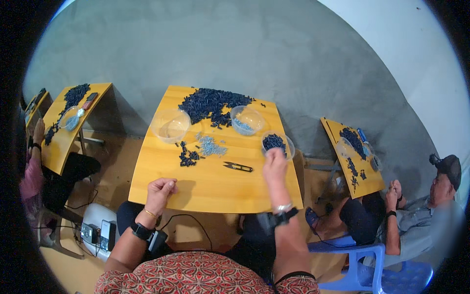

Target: Assembling small blue and grey plastic components at a workshop table.

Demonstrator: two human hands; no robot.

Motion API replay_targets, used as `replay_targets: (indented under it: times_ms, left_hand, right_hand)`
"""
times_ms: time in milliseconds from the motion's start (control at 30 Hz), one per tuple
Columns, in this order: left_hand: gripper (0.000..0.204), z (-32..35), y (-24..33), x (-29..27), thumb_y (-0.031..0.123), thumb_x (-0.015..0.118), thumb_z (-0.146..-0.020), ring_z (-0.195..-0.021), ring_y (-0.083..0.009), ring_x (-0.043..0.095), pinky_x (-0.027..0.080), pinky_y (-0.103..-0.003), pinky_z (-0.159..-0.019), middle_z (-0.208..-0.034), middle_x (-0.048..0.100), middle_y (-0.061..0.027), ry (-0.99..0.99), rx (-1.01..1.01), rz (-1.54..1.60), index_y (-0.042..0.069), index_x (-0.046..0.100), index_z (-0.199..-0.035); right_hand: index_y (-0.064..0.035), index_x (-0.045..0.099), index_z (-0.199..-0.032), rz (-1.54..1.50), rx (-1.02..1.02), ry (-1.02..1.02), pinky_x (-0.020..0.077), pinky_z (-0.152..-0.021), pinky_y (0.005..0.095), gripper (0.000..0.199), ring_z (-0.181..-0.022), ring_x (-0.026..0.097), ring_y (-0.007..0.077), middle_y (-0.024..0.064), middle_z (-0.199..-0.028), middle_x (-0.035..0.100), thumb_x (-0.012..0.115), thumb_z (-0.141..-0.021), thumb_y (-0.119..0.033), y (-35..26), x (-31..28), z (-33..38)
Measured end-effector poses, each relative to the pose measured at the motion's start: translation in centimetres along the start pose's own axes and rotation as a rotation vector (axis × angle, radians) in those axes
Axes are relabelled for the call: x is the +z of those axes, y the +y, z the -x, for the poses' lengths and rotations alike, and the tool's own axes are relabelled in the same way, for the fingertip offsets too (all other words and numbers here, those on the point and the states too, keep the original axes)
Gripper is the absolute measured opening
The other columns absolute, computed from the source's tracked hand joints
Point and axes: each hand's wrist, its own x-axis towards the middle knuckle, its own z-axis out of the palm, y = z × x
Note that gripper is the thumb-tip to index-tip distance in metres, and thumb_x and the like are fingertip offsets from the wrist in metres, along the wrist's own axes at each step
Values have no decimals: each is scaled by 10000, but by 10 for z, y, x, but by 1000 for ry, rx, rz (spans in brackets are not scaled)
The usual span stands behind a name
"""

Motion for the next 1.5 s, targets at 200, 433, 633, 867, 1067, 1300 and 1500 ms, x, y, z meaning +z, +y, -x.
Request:
replay_targets:
  times_ms: [200, 433, 633, 867, 1067, 1300, 1500]
  left_hand:
    - [121, -11, 0, -2, 59, 549, -842, -626, -77, 520, 430, -202, -579, -699, 591, -22, 71, 149, -199, -30, 619, -886]
    - [122, -9, -1, -7, 73, 557, -850, -641, -79, 527, 437, -203, -594, -712, 598, -30, 37, 97, -85, -21, 613, -905]
    - [121, -10, 0, -9, 77, 554, -854, -662, -78, 536, 440, -205, -618, -718, 601, -29, -4, 129, -56, -15, 612, -908]
    - [124, -10, 4, -8, 80, 555, -853, -680, -76, 544, 452, -208, -637, -735, 607, -25, 10, 94, -40, -7, 615, -918]
    - [118, -10, 1, -10, 75, 551, -853, -682, -72, 543, 454, -209, -654, -744, 608, -19, 5, 78, -41, 1, 619, -914]
    - [118, -11, 2, -9, 77, 550, -854, -682, -70, 543, 454, -208, -654, -742, 607, -17, -5, 91, -29, 2, 615, -918]
    - [126, -11, 2, -9, 86, 551, -857, -682, -70, 542, 454, -204, -653, -740, 607, -18, -20, 91, -3, -2, 611, -923]
  right_hand:
    - [-8, 558, -890, 63, -46, -94, 459, -671, 379, 128, -743, 574, 332, 173, -785, 589, 543, -782, -75, 0, 21, -12]
    - [-42, 552, -856, -334, -190, -587, 465, -642, 359, 85, -725, 579, 303, 154, -778, 580, 546, -772, -56, -89, 108, 34]
    - [-36, 543, -848, -242, -278, -562, 462, -630, 379, 84, -724, 571, 328, 153, -778, 577, 537, -766, -26, -100, 130, 25]
    - [-43, 563, -821, -112, -406, -569, 448, -678, 389, 71, -785, 547, 314, 134, -790, 558, 575, -752, -59, -106, 150, 10]
    - [-60, 567, -803, -7, -447, -657, 422, -740, 402, 72, -855, 518, 299, 111, -814, 523, 595, -741, -86, -101, 157, 11]
    - [-40, 573, -808, 8, -485, -634, 430, -718, 396, 91, -816, 526, 316, 130, -793, 534, 607, -726, -64, -108, 153, 10]
    - [-47, 541, -802, 74, -483, -696, 418, -732, 413, 106, -879, 515, 302, 120, -835, 526, 600, -734, -102, -108, 152, 10]
